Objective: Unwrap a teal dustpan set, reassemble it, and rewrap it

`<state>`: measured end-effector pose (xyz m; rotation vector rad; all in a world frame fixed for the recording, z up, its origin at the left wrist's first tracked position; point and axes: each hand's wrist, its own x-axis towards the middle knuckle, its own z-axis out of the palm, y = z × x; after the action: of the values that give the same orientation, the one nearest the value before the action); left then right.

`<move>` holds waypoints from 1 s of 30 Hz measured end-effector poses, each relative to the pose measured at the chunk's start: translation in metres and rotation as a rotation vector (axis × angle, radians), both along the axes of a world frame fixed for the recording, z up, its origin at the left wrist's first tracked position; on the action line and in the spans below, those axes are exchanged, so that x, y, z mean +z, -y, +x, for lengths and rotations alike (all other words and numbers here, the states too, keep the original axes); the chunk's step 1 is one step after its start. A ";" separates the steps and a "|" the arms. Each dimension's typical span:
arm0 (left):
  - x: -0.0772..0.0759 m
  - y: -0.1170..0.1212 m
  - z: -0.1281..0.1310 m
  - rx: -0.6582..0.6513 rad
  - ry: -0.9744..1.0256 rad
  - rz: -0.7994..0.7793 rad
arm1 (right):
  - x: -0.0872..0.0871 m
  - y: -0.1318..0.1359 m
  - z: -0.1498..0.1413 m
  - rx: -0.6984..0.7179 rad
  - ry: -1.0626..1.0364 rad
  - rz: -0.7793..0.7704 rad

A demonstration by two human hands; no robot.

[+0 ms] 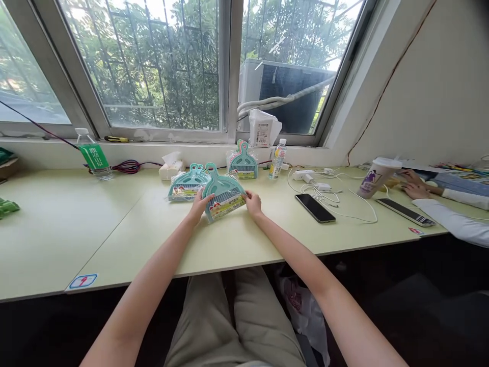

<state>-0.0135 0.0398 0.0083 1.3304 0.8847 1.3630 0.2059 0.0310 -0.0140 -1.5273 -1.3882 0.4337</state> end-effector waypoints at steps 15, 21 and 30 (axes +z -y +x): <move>-0.001 0.005 -0.001 0.160 0.123 0.044 | 0.017 0.049 -0.033 0.336 0.865 0.312; 0.002 0.002 -0.003 0.185 0.266 0.000 | 0.016 0.041 -0.024 0.183 0.552 0.014; 0.010 0.010 -0.004 -0.046 0.328 -0.148 | 0.001 0.014 -0.014 0.378 -0.518 -0.134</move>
<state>-0.0172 0.0302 0.0180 0.9742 0.7113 1.4011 0.1922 0.0173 -0.0125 -1.1343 -1.2404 1.0918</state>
